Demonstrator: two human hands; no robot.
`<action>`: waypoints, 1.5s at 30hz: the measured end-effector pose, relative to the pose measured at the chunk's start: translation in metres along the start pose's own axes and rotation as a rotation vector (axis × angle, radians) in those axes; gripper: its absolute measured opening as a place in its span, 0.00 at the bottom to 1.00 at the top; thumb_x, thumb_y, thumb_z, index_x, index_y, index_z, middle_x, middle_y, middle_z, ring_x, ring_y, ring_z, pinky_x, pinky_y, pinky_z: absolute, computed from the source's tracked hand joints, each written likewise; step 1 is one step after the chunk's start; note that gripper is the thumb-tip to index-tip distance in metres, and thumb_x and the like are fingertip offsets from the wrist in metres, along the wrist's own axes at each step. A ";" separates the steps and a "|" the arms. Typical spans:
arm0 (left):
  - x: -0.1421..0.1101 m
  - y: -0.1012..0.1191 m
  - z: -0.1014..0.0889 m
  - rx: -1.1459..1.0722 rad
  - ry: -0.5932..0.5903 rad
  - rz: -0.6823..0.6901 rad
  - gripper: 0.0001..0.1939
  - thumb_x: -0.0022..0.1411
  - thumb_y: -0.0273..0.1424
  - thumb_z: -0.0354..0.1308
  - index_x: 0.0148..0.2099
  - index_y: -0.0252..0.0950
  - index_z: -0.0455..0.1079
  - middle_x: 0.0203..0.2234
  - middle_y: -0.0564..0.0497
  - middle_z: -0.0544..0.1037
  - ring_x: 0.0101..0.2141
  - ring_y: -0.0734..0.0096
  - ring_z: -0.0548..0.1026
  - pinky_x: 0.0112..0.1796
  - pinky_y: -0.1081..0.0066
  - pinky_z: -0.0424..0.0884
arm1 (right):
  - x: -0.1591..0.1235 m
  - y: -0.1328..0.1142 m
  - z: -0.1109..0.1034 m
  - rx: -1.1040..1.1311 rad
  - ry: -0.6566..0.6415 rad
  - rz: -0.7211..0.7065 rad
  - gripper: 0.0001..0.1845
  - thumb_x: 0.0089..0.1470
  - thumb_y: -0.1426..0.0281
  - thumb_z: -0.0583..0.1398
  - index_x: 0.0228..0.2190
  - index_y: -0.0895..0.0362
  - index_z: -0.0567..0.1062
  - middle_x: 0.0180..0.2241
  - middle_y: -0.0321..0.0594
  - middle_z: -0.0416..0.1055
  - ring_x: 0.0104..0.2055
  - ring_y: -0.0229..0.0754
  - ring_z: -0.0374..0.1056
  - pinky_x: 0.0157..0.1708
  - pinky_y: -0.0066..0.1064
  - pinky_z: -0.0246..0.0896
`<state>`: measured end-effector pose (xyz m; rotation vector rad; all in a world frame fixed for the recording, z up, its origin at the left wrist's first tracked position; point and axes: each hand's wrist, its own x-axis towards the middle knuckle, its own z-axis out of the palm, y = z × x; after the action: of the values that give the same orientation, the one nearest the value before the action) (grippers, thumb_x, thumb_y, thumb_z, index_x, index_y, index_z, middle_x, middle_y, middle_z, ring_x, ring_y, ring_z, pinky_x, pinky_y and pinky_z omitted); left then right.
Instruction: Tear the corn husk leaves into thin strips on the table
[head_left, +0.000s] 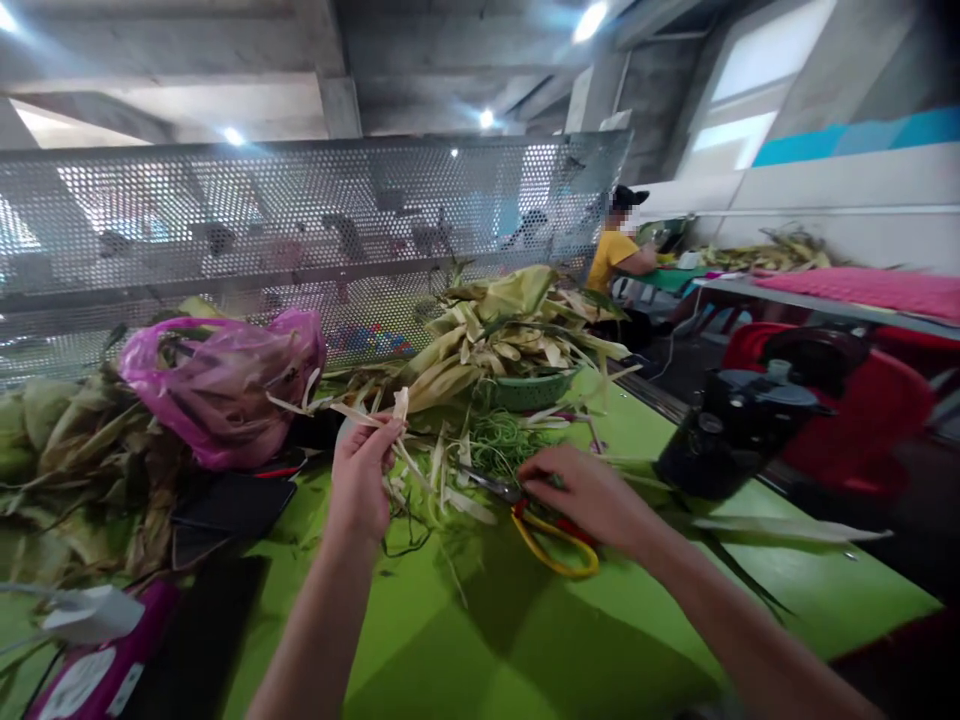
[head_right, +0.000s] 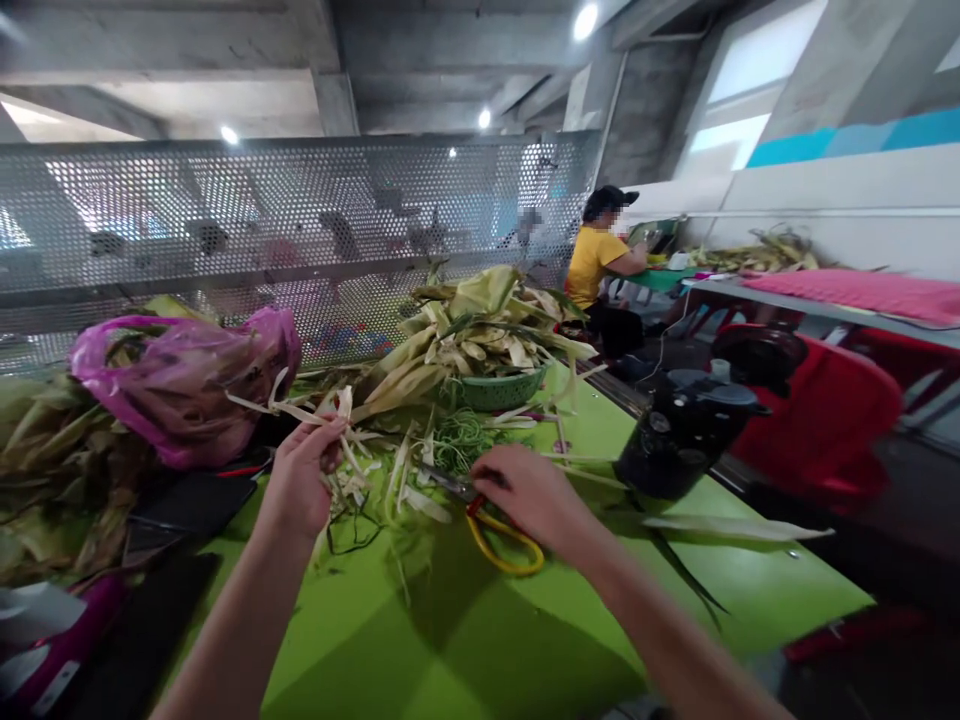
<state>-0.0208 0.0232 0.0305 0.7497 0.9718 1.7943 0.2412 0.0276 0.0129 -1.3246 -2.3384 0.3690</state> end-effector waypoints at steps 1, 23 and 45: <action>0.001 -0.003 -0.004 0.001 0.009 -0.014 0.12 0.39 0.31 0.69 0.28 0.32 0.73 0.19 0.56 0.72 0.17 0.85 0.57 0.19 0.79 0.49 | 0.011 -0.002 0.000 -0.030 0.034 -0.018 0.08 0.56 0.69 0.58 0.35 0.54 0.78 0.35 0.40 0.75 0.39 0.46 0.68 0.39 0.34 0.58; 0.004 -0.011 -0.020 -0.079 -0.043 -0.108 0.12 0.40 0.30 0.69 0.30 0.33 0.73 0.22 0.55 0.72 0.18 0.84 0.58 0.19 0.79 0.51 | 0.085 -0.010 -0.025 0.197 0.081 0.008 0.14 0.54 0.59 0.59 0.32 0.56 0.76 0.27 0.34 0.72 0.29 0.39 0.65 0.31 0.29 0.56; 0.006 -0.002 -0.022 -0.130 -0.081 -0.114 0.13 0.40 0.30 0.70 0.30 0.32 0.73 0.21 0.56 0.70 0.18 0.85 0.57 0.18 0.79 0.49 | 0.092 -0.032 -0.115 0.743 0.569 0.097 0.07 0.49 0.67 0.64 0.26 0.58 0.73 0.25 0.36 0.69 0.26 0.36 0.64 0.30 0.32 0.58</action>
<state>-0.0400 0.0230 0.0181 0.6679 0.8201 1.6972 0.2318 0.0930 0.1487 -0.9914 -1.4517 0.6977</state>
